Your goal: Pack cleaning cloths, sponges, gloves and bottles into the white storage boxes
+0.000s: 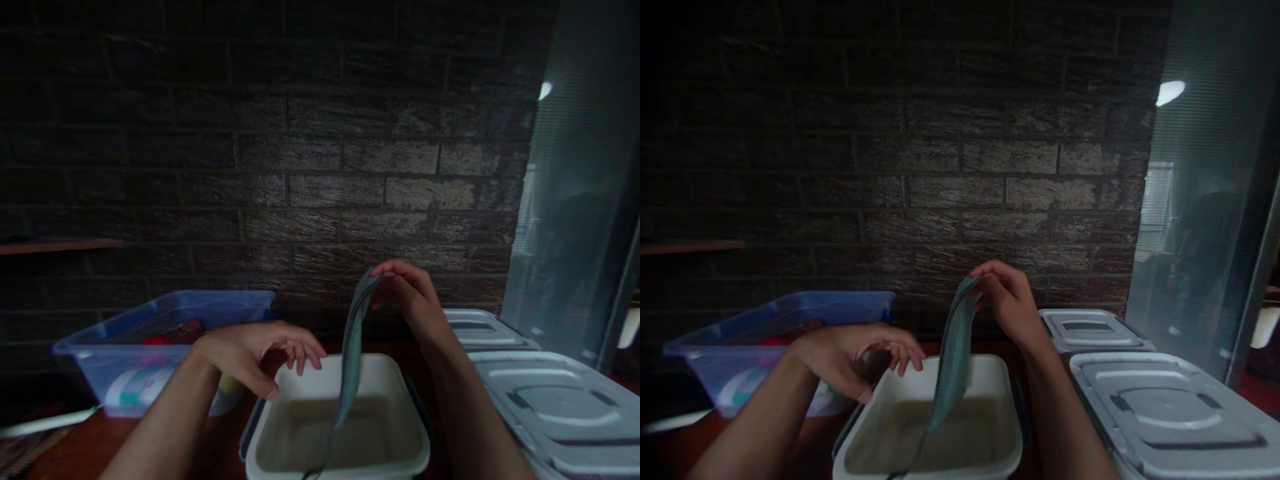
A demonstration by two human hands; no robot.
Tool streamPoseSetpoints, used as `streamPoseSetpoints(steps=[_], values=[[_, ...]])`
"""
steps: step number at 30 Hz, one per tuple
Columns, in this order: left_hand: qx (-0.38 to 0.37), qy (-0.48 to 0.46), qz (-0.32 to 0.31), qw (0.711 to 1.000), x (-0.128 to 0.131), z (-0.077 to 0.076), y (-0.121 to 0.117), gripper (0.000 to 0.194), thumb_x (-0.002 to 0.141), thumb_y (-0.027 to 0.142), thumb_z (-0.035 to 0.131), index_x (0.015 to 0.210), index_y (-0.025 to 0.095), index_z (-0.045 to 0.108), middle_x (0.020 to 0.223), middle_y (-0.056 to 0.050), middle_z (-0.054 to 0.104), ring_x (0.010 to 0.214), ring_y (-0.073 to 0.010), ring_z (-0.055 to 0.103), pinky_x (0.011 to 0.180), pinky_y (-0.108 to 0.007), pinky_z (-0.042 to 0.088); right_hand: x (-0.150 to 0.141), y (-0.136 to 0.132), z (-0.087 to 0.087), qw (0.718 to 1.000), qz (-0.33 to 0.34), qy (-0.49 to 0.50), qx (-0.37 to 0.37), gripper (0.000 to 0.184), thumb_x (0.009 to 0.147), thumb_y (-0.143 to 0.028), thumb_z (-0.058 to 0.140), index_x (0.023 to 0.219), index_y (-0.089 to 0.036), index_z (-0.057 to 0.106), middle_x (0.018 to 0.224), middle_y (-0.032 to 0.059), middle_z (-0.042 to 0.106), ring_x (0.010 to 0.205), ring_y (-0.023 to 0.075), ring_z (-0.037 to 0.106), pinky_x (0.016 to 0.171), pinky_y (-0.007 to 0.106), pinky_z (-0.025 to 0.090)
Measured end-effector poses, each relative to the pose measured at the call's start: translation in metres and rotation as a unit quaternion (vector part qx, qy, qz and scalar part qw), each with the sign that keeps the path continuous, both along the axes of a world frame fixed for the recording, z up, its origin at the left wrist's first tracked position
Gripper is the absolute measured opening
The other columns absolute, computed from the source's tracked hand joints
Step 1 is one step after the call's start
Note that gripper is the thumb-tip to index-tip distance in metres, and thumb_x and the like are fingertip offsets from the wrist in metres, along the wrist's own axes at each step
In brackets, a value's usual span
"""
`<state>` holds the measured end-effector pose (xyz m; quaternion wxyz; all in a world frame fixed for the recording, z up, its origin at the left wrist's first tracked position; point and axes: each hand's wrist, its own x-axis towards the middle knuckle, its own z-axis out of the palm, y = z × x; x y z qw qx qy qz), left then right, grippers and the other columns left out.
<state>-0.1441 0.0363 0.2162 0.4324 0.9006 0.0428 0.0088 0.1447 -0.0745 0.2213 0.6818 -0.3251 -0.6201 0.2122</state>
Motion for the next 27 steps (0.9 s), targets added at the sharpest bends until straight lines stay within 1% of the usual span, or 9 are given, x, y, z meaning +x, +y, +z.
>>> streamPoseSetpoints(steps=[2, 4, 7, 11, 15, 18, 22, 24, 27], values=[[-0.009, -0.032, 0.016, 0.999, 0.010, -0.003, 0.001, 0.076, 0.065, 0.035, 0.093, 0.136, 0.026, 0.066, 0.129, -0.012, 0.069, 0.112, -0.0269, 0.064, 0.102, -0.038, 0.049, -0.008, -0.002, -0.001, 0.999, 0.044, -0.021, 0.003, 0.023, 0.094, -0.034, 0.057, 0.088, -0.018, 0.073, 0.082, 0.0047, 0.071, 0.071, 0.0184, 0.066, 0.061, 0.028, 0.055], [-0.039, -0.113, 0.082, 0.989, 0.022, -0.009, 0.004, 0.063, 0.077, 0.038, 0.086, 0.135, 0.024, 0.066, 0.131, -0.013, 0.067, 0.119, -0.0277, 0.062, 0.105, -0.039, 0.048, -0.016, -0.003, -0.002, 0.998, 0.049, -0.049, 0.008, 0.028, 0.095, -0.040, 0.060, 0.083, -0.019, 0.072, 0.077, 0.0034, 0.067, 0.069, 0.0172, 0.063, 0.061, 0.027, 0.052], [-0.109, -0.273, 0.210, 0.933, 0.044, -0.021, 0.008, 0.044, 0.092, 0.042, 0.071, 0.132, 0.025, 0.068, 0.140, -0.012, 0.064, 0.130, -0.0256, 0.058, 0.108, -0.037, 0.045, -0.026, -0.003, -0.006, 0.994, 0.046, -0.096, 0.010, 0.027, 0.087, -0.042, 0.075, 0.076, -0.020, 0.066, 0.070, -0.0004, 0.061, 0.064, 0.0138, 0.056, 0.059, 0.025, 0.046], [-0.241, -0.296, 0.173, 0.908, 0.064, -0.032, 0.009, 0.036, 0.084, 0.041, 0.080, 0.114, 0.021, 0.077, 0.116, -0.012, 0.075, 0.106, -0.0232, 0.070, 0.095, -0.032, 0.050, -0.028, -0.004, -0.010, 0.985, 0.117, -0.127, -0.003, 0.022, 0.082, -0.030, 0.082, 0.094, -0.022, 0.065, 0.080, -0.0010, 0.065, 0.068, 0.0135, 0.056, 0.061, 0.025, 0.044], [-0.289, -0.301, 0.176, 0.892, 0.062, -0.027, 0.006, 0.025, 0.084, 0.037, 0.081, 0.100, 0.017, 0.079, 0.099, -0.010, 0.077, 0.081, -0.0180, 0.071, 0.082, -0.029, 0.053, -0.019, -0.002, -0.011, 0.983, 0.115, -0.135, -0.042, 0.047, 0.089, -0.031, 0.075, 0.132, -0.029, 0.055, 0.081, -0.0026, 0.062, 0.071, 0.0151, 0.057, 0.062, 0.026, 0.045], [-0.226, -0.359, 0.242, 0.873, 0.059, -0.021, 0.000, 0.024, 0.089, 0.041, 0.076, 0.098, 0.019, 0.078, 0.095, -0.007, 0.077, 0.077, -0.0164, 0.069, 0.075, -0.027, 0.052, -0.009, 0.002, -0.013, 0.982, 0.036, -0.180, -0.050, 0.049, 0.091, -0.033, 0.072, 0.136, -0.028, 0.054, 0.074, -0.0042, 0.058, 0.065, 0.0142, 0.053, 0.056, 0.025, 0.041], [-0.077, -0.376, 0.288, 0.877, 0.061, -0.019, -0.014, 0.025, 0.090, 0.043, 0.073, 0.090, 0.018, 0.075, 0.081, -0.004, 0.071, 0.069, -0.0154, 0.061, 0.062, -0.025, 0.046, -0.009, 0.002, -0.013, 0.967, -0.014, -0.246, -0.061, 0.043, 0.091, -0.039, 0.072, 0.129, -0.025, 0.061, 0.085, 0.0009, 0.068, 0.070, 0.0166, 0.059, 0.058, 0.026, 0.044], [-0.015, -0.362, 0.284, 0.888, 0.063, -0.020, -0.021, 0.026, 0.091, 0.042, 0.071, 0.083, 0.017, 0.073, 0.075, -0.002, 0.064, 0.067, -0.0142, 0.054, 0.058, -0.023, 0.040, -0.014, -0.001, -0.011, 0.960, -0.025, -0.276, -0.047, 0.037, 0.091, -0.044, 0.072, 0.122, -0.023, 0.067, 0.095, 0.0037, 0.072, 0.079, 0.0186, 0.063, 0.064, 0.027, 0.046], [0.053, -0.343, 0.290, 0.892, 0.065, -0.022, -0.027, 0.035, 0.093, 0.043, 0.067, 0.071, 0.016, 0.065, 0.068, 0.000, 0.053, 0.065, -0.0125, 0.045, 0.054, -0.022, 0.033, -0.021, -0.004, -0.007, 0.940, -0.059, -0.337, -0.011, 0.025, 0.097, -0.044, 0.065, 0.096, -0.020, 0.071, 0.085, 0.0010, 0.069, 0.077, 0.0158, 0.060, 0.067, 0.026, 0.042]])
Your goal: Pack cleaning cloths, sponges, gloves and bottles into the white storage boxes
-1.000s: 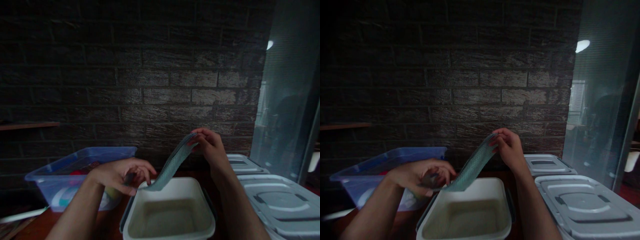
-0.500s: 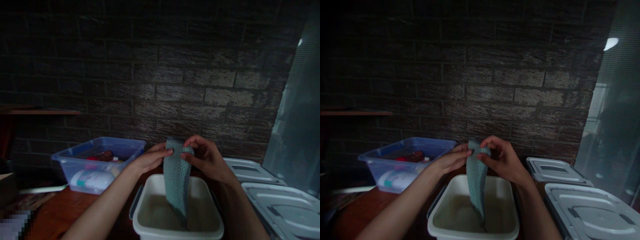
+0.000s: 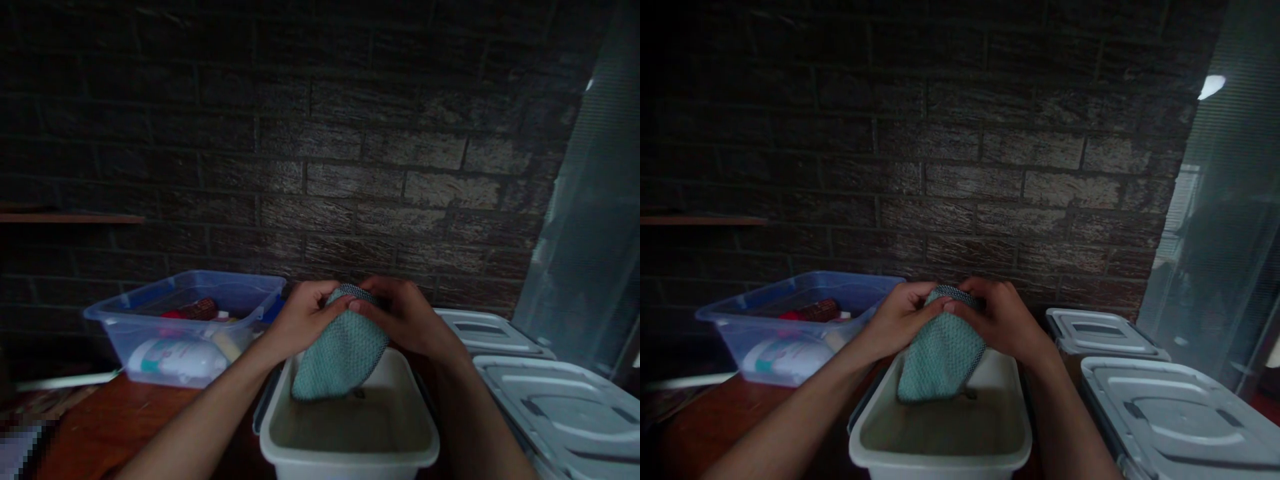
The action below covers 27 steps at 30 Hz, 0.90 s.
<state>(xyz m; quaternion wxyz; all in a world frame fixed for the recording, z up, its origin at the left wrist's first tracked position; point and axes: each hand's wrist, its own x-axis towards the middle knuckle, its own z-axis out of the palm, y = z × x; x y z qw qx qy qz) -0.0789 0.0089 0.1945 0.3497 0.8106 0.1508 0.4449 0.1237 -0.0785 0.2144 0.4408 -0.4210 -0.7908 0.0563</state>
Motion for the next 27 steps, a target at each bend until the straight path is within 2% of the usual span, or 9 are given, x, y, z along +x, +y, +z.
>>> streamPoseSetpoints(steps=[2, 6, 13, 17, 19, 22, 24, 27], values=[[0.010, 0.011, 0.010, 1.000, 0.001, 0.000, -0.001, 0.042, 0.095, 0.046, 0.064, 0.067, 0.016, 0.059, 0.065, 0.002, 0.047, 0.062, -0.0111, 0.041, 0.052, -0.021, 0.029, -0.002, 0.000, 0.002, 0.999, -0.012, -0.037, 0.027, 0.030, 0.101, -0.041, 0.059, 0.083, -0.019, 0.068, 0.075, -0.0014, 0.064, 0.071, 0.0128, 0.056, 0.065, 0.025, 0.039], [0.010, -0.001, -0.002, 1.000, 0.002, 0.003, 0.001, 0.045, 0.099, 0.048, 0.057, 0.068, 0.016, 0.053, 0.063, 0.004, 0.041, 0.059, -0.0091, 0.036, 0.052, -0.022, 0.025, -0.001, 0.000, 0.003, 0.996, -0.023, -0.062, 0.059, 0.031, 0.105, -0.036, 0.054, 0.080, -0.019, 0.062, 0.071, -0.0035, 0.059, 0.067, 0.0104, 0.052, 0.065, 0.025, 0.036], [0.083, -0.017, 0.062, 0.994, 0.002, 0.004, -0.004, 0.045, 0.102, 0.044, 0.054, 0.067, 0.016, 0.051, 0.065, 0.004, 0.041, 0.063, -0.0099, 0.039, 0.057, -0.023, 0.029, -0.002, -0.005, 0.003, 0.997, -0.009, -0.074, 0.033, 0.033, 0.106, -0.038, 0.051, 0.080, -0.019, 0.059, 0.072, -0.0037, 0.056, 0.068, 0.0109, 0.052, 0.065, 0.026, 0.034], [0.066, -0.011, 0.052, 0.996, 0.004, 0.002, -0.005, 0.047, 0.100, 0.045, 0.056, 0.064, 0.017, 0.046, 0.063, 0.005, 0.036, 0.060, -0.0095, 0.036, 0.053, -0.022, 0.027, -0.002, -0.005, 0.001, 0.998, 0.014, -0.068, 0.005, 0.032, 0.106, -0.041, 0.050, 0.087, -0.018, 0.065, 0.076, -0.0022, 0.059, 0.070, 0.0119, 0.053, 0.065, 0.026, 0.035], [0.021, -0.010, 0.004, 1.000, 0.006, 0.002, -0.004, 0.042, 0.099, 0.046, 0.058, 0.069, 0.017, 0.050, 0.065, 0.004, 0.042, 0.059, -0.0095, 0.039, 0.053, -0.021, 0.030, 0.000, -0.004, 0.001, 0.999, -0.002, -0.050, 0.021, 0.034, 0.106, -0.040, 0.050, 0.085, -0.018, 0.065, 0.073, -0.0025, 0.057, 0.068, 0.0116, 0.051, 0.064, 0.026, 0.035], [-0.061, 0.032, -0.128, 0.989, 0.005, 0.000, 0.001, 0.025, 0.091, 0.041, 0.070, 0.096, 0.017, 0.065, 0.085, -0.001, 0.065, 0.074, -0.0144, 0.059, 0.065, -0.024, 0.048, 0.004, -0.002, 0.002, 0.996, -0.055, 0.007, 0.067, 0.034, 0.105, -0.040, 0.051, 0.081, -0.018, 0.062, 0.068, -0.0037, 0.050, 0.063, 0.0104, 0.046, 0.059, 0.025, 0.032], [-0.082, 0.111, -0.186, 0.973, 0.002, -0.002, 0.008, 0.032, 0.084, 0.036, 0.078, 0.109, 0.018, 0.070, 0.099, -0.004, 0.072, 0.087, -0.0199, 0.066, 0.074, -0.028, 0.053, 0.009, -0.003, 0.004, 0.988, -0.094, 0.045, 0.111, 0.035, 0.104, -0.041, 0.053, 0.078, -0.018, 0.060, 0.066, -0.0041, 0.047, 0.061, 0.0102, 0.044, 0.057, 0.025, 0.031], [-0.084, 0.239, -0.206, 0.945, -0.005, -0.006, 0.023, 0.023, 0.081, 0.035, 0.080, 0.095, 0.018, 0.078, 0.090, -0.003, 0.076, 0.080, -0.0201, 0.067, 0.067, -0.025, 0.053, 0.018, -0.007, 0.010, 0.966, -0.163, 0.078, 0.183, 0.034, 0.103, -0.041, 0.054, 0.079, -0.018, 0.061, 0.065, -0.0036, 0.048, 0.061, 0.0108, 0.044, 0.058, 0.025, 0.031]])
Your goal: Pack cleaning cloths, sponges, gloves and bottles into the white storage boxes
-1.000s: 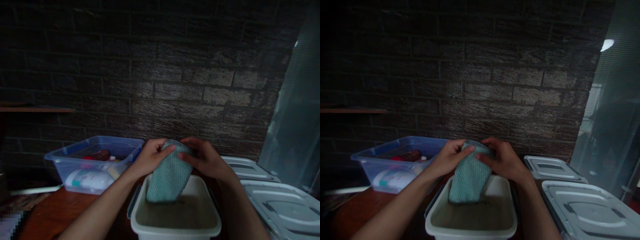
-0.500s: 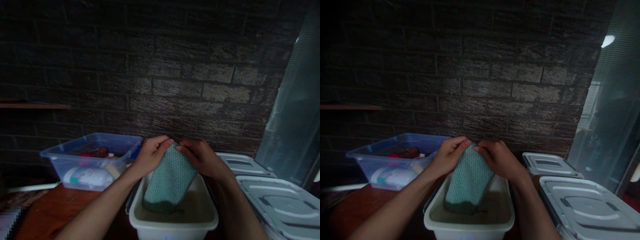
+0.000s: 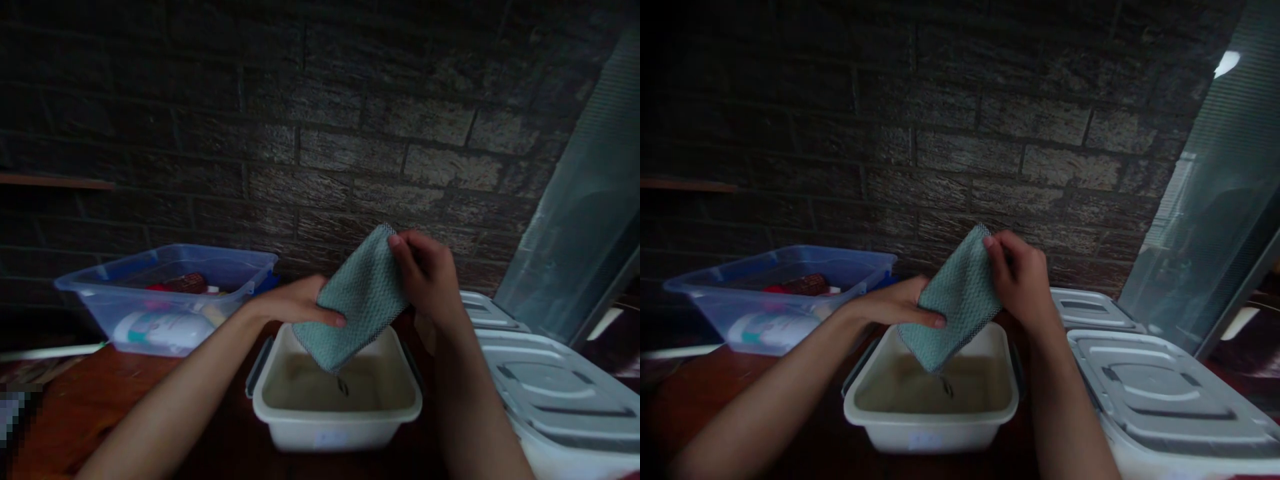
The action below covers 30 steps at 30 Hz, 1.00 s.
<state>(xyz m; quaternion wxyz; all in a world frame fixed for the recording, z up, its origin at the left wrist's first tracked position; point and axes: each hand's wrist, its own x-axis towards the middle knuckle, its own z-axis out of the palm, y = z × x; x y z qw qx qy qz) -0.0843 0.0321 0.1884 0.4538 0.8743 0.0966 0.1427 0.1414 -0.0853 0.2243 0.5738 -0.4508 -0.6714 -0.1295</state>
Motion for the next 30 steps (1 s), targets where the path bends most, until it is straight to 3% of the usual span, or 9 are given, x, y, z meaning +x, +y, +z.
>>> streamPoseSetpoints(steps=[2, 5, 9, 12, 16, 22, 26, 30], values=[[-0.003, 0.036, -0.002, 0.999, -0.005, -0.003, 0.012, 0.018, 0.082, 0.035, 0.079, 0.090, 0.019, 0.081, 0.087, -0.002, 0.077, 0.075, -0.0187, 0.068, 0.067, -0.024, 0.053, 0.008, -0.003, 0.004, 0.997, -0.065, 0.015, 0.041, 0.034, 0.102, -0.041, 0.054, 0.080, -0.017, 0.064, 0.065, -0.0030, 0.050, 0.061, 0.0114, 0.045, 0.058, 0.026, 0.031], [-0.048, 0.017, 0.035, 0.998, -0.014, -0.004, 0.029, 0.018, 0.079, 0.031, 0.083, 0.090, 0.017, 0.082, 0.091, -0.005, 0.079, 0.080, -0.0192, 0.070, 0.074, -0.024, 0.056, 0.022, -0.005, 0.006, 0.980, -0.174, 0.053, 0.080, 0.036, 0.101, -0.043, 0.054, 0.082, -0.016, 0.069, 0.064, -0.0010, 0.054, 0.059, 0.0132, 0.046, 0.057, 0.027, 0.031], [-0.190, -0.134, 0.121, 0.965, -0.023, -0.001, 0.045, 0.026, 0.073, 0.029, 0.088, 0.090, 0.011, 0.081, 0.098, -0.012, 0.079, 0.087, -0.0205, 0.073, 0.084, -0.028, 0.058, 0.037, -0.004, 0.005, 0.955, -0.271, 0.097, 0.071, 0.040, 0.098, -0.048, 0.054, 0.088, -0.015, 0.075, 0.064, 0.0031, 0.060, 0.058, 0.0168, 0.050, 0.057, 0.029, 0.031], [-0.201, -0.222, 0.178, 0.937, -0.021, 0.001, 0.049, 0.029, 0.078, 0.036, 0.084, 0.095, 0.014, 0.077, 0.101, -0.011, 0.077, 0.085, -0.0178, 0.072, 0.085, -0.031, 0.059, 0.042, -0.001, 0.003, 0.947, -0.299, 0.107, 0.045, 0.040, 0.096, -0.049, 0.055, 0.089, -0.016, 0.076, 0.062, 0.0044, 0.061, 0.057, 0.0186, 0.053, 0.057, 0.030, 0.032], [-0.165, -0.300, 0.257, 0.904, -0.011, 0.001, 0.046, 0.038, 0.084, 0.049, 0.075, 0.102, 0.016, 0.071, 0.101, -0.010, 0.075, 0.081, -0.0178, 0.070, 0.075, -0.031, 0.059, 0.042, 0.004, 0.000, 0.942, -0.315, 0.112, -0.008, 0.040, 0.094, -0.050, 0.056, 0.090, -0.016, 0.078, 0.063, 0.0080, 0.065, 0.061, 0.0227, 0.060, 0.058, 0.031, 0.034], [-0.041, -0.354, 0.370, 0.858, -0.005, 0.001, 0.032, 0.039, 0.089, 0.057, 0.063, 0.093, 0.018, 0.062, 0.081, 0.000, 0.065, 0.067, -0.0134, 0.059, 0.056, -0.021, 0.048, 0.037, 0.009, -0.007, 0.947, -0.301, 0.101, -0.051, 0.041, 0.096, -0.049, 0.052, 0.089, -0.016, 0.076, 0.069, 0.0121, 0.069, 0.064, 0.0238, 0.060, 0.060, 0.031, 0.034], [0.022, -0.313, 0.410, 0.856, -0.011, 0.005, 0.014, 0.032, 0.092, 0.053, 0.060, 0.092, 0.022, 0.057, 0.059, 0.006, 0.051, 0.043, -0.0119, 0.048, 0.039, -0.021, 0.034, 0.034, 0.000, -0.013, 0.956, -0.256, 0.130, -0.058, 0.041, 0.095, -0.049, 0.051, 0.087, -0.016, 0.072, 0.069, 0.0125, 0.068, 0.063, 0.0233, 0.058, 0.060, 0.032, 0.032], [0.047, -0.272, 0.431, 0.859, -0.019, 0.001, -0.006, 0.031, 0.090, 0.053, 0.062, 0.091, 0.022, 0.057, 0.059, 0.005, 0.055, 0.035, -0.0124, 0.048, 0.034, -0.021, 0.028, 0.034, -0.014, -0.027, 0.960, -0.191, 0.187, -0.081, 0.042, 0.095, -0.055, 0.052, 0.086, -0.017, 0.069, 0.067, 0.0090, 0.066, 0.058, 0.0215, 0.057, 0.055, 0.030, 0.034]])
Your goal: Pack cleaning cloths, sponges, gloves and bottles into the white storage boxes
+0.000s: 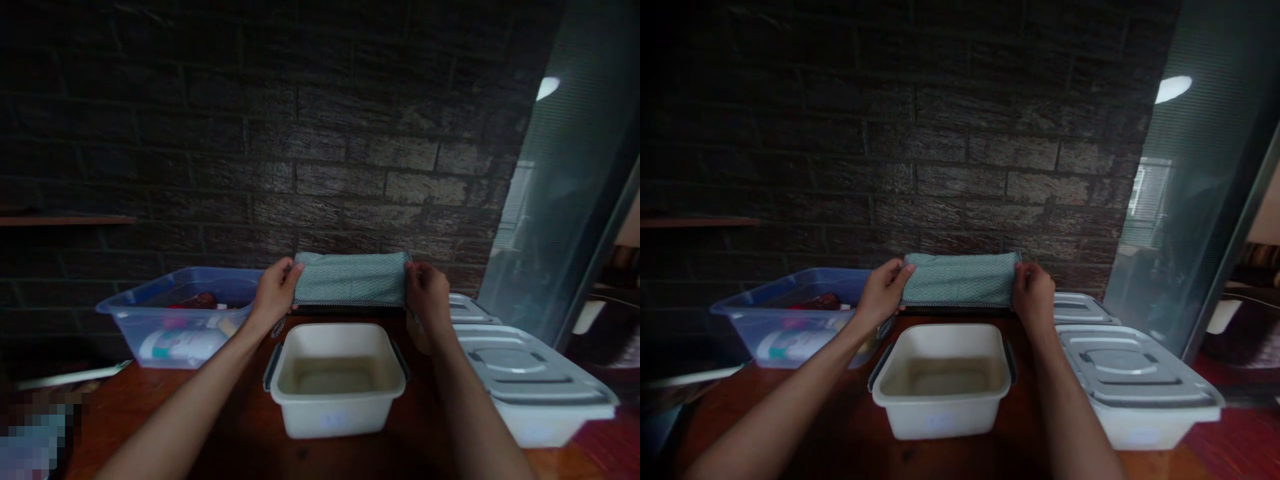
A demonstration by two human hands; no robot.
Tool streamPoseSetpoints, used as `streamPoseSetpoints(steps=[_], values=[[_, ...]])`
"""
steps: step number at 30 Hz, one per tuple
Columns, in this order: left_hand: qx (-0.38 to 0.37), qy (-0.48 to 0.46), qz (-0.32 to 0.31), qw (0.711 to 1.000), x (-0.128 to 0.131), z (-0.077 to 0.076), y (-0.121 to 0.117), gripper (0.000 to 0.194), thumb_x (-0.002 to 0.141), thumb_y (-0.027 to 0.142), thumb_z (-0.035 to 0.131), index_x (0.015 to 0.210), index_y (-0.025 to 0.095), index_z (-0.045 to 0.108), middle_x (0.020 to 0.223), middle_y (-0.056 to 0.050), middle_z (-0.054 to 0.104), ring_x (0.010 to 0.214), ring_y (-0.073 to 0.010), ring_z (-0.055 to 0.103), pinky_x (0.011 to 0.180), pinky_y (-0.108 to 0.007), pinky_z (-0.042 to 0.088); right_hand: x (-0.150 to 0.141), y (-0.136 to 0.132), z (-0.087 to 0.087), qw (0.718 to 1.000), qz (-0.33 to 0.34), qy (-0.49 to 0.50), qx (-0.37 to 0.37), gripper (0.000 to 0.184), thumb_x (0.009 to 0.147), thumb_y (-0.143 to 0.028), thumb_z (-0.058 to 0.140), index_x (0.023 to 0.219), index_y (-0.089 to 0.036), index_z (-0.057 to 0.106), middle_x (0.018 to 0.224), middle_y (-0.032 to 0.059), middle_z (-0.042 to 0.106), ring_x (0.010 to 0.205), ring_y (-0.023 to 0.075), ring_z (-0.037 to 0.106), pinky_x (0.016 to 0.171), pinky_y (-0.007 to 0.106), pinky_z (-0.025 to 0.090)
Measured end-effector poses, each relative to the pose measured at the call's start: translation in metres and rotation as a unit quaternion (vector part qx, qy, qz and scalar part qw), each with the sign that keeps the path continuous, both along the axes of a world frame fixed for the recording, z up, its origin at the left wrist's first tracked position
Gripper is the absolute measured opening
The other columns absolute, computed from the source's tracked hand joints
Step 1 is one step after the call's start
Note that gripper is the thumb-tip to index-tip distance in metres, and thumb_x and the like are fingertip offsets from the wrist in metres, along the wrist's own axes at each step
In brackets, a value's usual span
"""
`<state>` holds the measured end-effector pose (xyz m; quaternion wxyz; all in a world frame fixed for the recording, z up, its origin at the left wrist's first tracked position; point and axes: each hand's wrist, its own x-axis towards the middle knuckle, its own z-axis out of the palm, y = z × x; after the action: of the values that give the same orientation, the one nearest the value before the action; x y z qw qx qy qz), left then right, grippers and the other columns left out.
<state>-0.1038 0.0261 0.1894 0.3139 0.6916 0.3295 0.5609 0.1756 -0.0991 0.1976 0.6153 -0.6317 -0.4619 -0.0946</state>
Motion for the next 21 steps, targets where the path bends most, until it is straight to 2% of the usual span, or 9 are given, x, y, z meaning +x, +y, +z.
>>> streamPoseSetpoints(steps=[5, 9, 12, 17, 21], values=[[-0.010, 0.007, 0.008, 1.000, -0.005, -0.018, -0.019, 0.036, 0.093, 0.057, 0.056, 0.085, 0.022, 0.055, 0.053, 0.006, 0.049, 0.038, -0.0133, 0.046, 0.037, -0.023, 0.029, -0.002, -0.010, -0.029, 0.993, 0.096, 0.073, 0.001, 0.050, 0.093, -0.064, 0.051, 0.086, -0.017, 0.066, 0.065, 0.0031, 0.062, 0.052, 0.0164, 0.050, 0.048, 0.027, 0.034], [0.003, -0.001, -0.010, 1.000, -0.008, -0.027, -0.025, 0.043, 0.092, 0.060, 0.057, 0.076, 0.020, 0.056, 0.062, 0.001, 0.055, 0.057, -0.0148, 0.052, 0.049, -0.024, 0.037, -0.007, -0.014, -0.044, 0.974, 0.190, 0.125, 0.001, 0.051, 0.091, -0.067, 0.055, 0.085, -0.017, 0.065, 0.069, 0.0024, 0.063, 0.056, 0.0152, 0.051, 0.051, 0.026, 0.040], [0.007, -0.002, -0.021, 1.000, -0.011, -0.033, -0.027, 0.045, 0.092, 0.060, 0.059, 0.075, 0.019, 0.056, 0.066, 0.001, 0.055, 0.062, -0.0145, 0.051, 0.053, -0.023, 0.038, -0.008, -0.015, -0.052, 0.959, 0.238, 0.153, 0.000, 0.052, 0.090, -0.068, 0.057, 0.084, -0.017, 0.064, 0.070, 0.0033, 0.064, 0.059, 0.0164, 0.054, 0.054, 0.028, 0.044], [0.009, -0.029, 0.006, 1.000, -0.014, -0.044, -0.031, 0.039, 0.093, 0.058, 0.058, 0.084, 0.020, 0.057, 0.065, 0.003, 0.050, 0.059, -0.0135, 0.046, 0.052, -0.023, 0.034, -0.006, -0.014, -0.067, 0.957, 0.226, 0.177, 0.029, 0.046, 0.089, -0.065, 0.061, 0.086, -0.019, 0.062, 0.062, -0.0018, 0.051, 0.053, 0.0146, 0.043, 0.048, 0.028, 0.035], [0.008, -0.054, 0.027, 0.998, -0.012, -0.051, -0.038, 0.036, 0.094, 0.058, 0.056, 0.092, 0.022, 0.056, 0.064, 0.004, 0.048, 0.055, -0.0135, 0.045, 0.049, -0.023, 0.031, -0.008, -0.011, -0.077, 0.962, 0.203, 0.171, 0.057, 0.046, 0.092, -0.064, 0.056, 0.089, -0.018, 0.062, 0.071, 0.0008, 0.056, 0.062, 0.0164, 0.047, 0.055, 0.028, 0.040]])
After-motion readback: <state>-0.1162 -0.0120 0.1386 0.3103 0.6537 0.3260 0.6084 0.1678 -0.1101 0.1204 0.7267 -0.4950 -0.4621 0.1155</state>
